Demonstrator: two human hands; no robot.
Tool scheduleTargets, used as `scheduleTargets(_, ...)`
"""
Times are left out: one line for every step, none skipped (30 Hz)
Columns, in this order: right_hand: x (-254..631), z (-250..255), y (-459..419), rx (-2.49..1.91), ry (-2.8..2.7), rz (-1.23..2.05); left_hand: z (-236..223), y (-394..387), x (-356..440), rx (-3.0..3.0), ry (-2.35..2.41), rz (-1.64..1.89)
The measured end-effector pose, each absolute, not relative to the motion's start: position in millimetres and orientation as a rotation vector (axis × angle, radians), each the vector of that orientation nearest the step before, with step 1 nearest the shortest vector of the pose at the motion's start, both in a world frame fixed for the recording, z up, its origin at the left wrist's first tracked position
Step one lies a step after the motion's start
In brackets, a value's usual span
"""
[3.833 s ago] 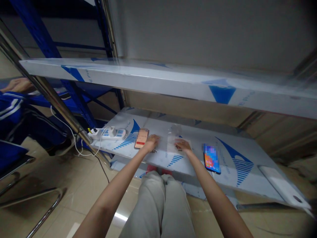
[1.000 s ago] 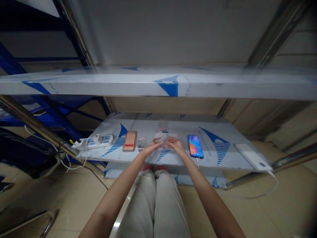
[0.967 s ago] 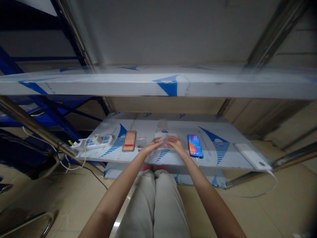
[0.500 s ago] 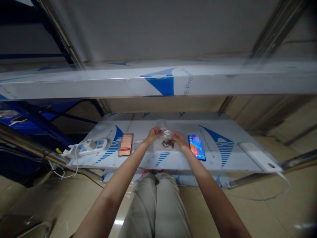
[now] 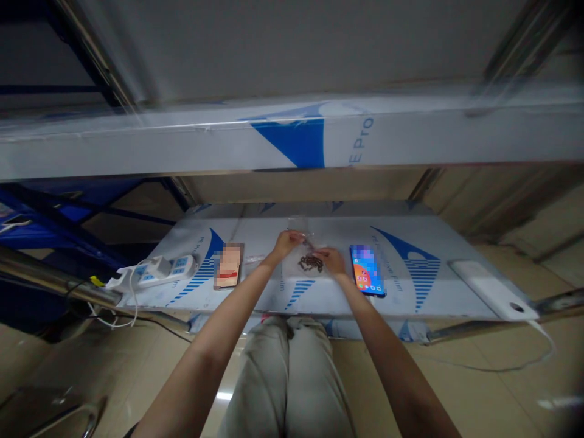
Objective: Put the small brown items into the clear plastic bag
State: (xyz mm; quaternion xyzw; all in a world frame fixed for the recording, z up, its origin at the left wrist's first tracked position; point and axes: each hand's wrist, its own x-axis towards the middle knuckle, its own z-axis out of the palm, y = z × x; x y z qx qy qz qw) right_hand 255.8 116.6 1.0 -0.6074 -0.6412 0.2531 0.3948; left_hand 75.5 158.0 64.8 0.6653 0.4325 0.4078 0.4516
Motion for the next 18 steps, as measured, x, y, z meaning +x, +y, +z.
scheduleTargets(256,0,116,-1.542,-1.629,0.634,65,157,76,1.652,1.054,1.013)
scheduleTargets(256,-1,116,-1.539,-1.629,0.628,65,157,76,1.666,1.039,1.018)
scheduleTargets(256,-3,116,-1.536,-1.628,0.622,64,157,76,1.684,1.024,1.018)
scheduleTargets(256,-3,116,-1.532,-1.628,0.616,63,157,76,1.704,1.013,1.013)
scheduleTargets(256,-4,116,-1.529,-1.628,0.609,62,157,76,1.729,1.007,1.002)
scheduleTargets(256,-4,116,-1.528,-1.625,0.605,60,157,76,1.756,1.005,0.986)
scheduleTargets(256,-4,117,-1.525,-1.621,0.603,58,158,75,1.783,1.008,0.964)
scheduleTargets(256,-4,117,-1.521,-1.616,0.601,55,158,74,1.809,1.014,0.939)
scheduleTargets(255,-3,117,-1.516,-1.611,0.597,52,158,73,1.829,1.018,0.914)
scheduleTargets(255,-2,117,-1.512,-1.606,0.590,49,158,72,1.855,1.026,0.884)
scheduleTargets(254,-1,117,-1.506,-1.600,0.581,46,157,71,1.885,1.036,0.853)
scheduleTargets(254,0,117,-1.495,-1.600,0.573,44,156,70,1.914,1.046,0.826)
scheduleTargets(253,2,117,-1.479,-1.603,0.568,43,154,69,1.948,1.064,0.800)
scheduleTargets(252,4,117,-1.459,-1.607,0.567,43,152,68,1.988,1.087,0.777)
scheduleTargets(252,7,116,-1.439,-1.610,0.566,45,149,68,2.027,1.111,0.760)
scheduleTargets(251,10,116,-1.425,-1.609,0.565,47,146,67,2.059,1.128,0.752)
scheduleTargets(251,13,115,-1.418,-1.607,0.563,50,143,66,2.079,1.138,0.751)
scheduleTargets(250,16,113,-1.420,-1.607,0.560,54,140,65,2.103,1.139,0.747)
